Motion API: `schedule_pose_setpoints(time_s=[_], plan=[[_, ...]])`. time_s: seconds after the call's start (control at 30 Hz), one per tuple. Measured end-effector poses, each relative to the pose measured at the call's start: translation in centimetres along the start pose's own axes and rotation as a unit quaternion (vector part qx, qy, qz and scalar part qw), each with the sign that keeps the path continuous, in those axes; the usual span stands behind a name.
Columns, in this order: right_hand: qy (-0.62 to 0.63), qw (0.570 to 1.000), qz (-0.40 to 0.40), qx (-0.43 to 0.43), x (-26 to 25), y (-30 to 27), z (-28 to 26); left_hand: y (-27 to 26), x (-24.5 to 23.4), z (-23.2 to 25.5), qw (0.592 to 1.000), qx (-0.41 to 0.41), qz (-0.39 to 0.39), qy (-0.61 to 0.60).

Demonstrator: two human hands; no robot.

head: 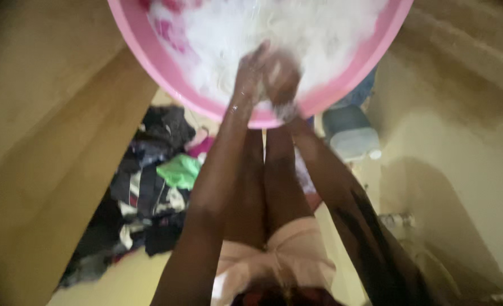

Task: The person washes white and red clothes by hand in a pink basin filled with soapy water, scrubbing the garments and lifting them to check progress.

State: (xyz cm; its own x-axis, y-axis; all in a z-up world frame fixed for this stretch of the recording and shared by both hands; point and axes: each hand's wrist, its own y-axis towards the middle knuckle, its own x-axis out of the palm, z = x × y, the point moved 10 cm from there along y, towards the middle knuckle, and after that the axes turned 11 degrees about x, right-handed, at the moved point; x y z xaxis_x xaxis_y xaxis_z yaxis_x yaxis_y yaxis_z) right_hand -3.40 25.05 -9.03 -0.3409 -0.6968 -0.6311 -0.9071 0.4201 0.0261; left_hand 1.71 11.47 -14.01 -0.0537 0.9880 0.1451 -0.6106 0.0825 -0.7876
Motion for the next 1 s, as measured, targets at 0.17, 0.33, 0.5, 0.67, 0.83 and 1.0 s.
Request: schedule_pose_setpoints(time_s=[0.17, 0.33, 0.5, 0.67, 0.83, 1.0], plan=[[-0.064, 0.986, -0.020, -0.151, -0.3, -2.3, 0.0, -3.9, 0.7, 3.7, 0.997, 0.031, -0.005, 0.066], [-0.053, 0.982, -0.145, 0.113, -0.8, 9.7, 8.4, 1.4, -0.8, 11.3, 0.937, 0.299, 0.059, 0.168], [-0.161, 0.977, -0.134, 0.029, 2.9, 5.7, 10.8, 8.7, -3.5, 6.4, 0.841, 0.438, 0.138, 0.287], [-0.257, 0.933, -0.241, 0.076, 9.0, 2.4, 12.4, 11.2, -9.8, -4.6, 0.856, 0.328, 0.193, 0.351], [-0.251, 0.941, -0.221, -0.053, 9.5, 2.0, 6.5, 13.4, -11.2, -6.3, 0.813, 0.232, 0.255, 0.469], [-0.035, 0.979, -0.166, 0.115, 6.3, 4.3, 8.1, 11.1, -6.8, -0.2, 0.942, 0.319, 0.090, 0.051]])
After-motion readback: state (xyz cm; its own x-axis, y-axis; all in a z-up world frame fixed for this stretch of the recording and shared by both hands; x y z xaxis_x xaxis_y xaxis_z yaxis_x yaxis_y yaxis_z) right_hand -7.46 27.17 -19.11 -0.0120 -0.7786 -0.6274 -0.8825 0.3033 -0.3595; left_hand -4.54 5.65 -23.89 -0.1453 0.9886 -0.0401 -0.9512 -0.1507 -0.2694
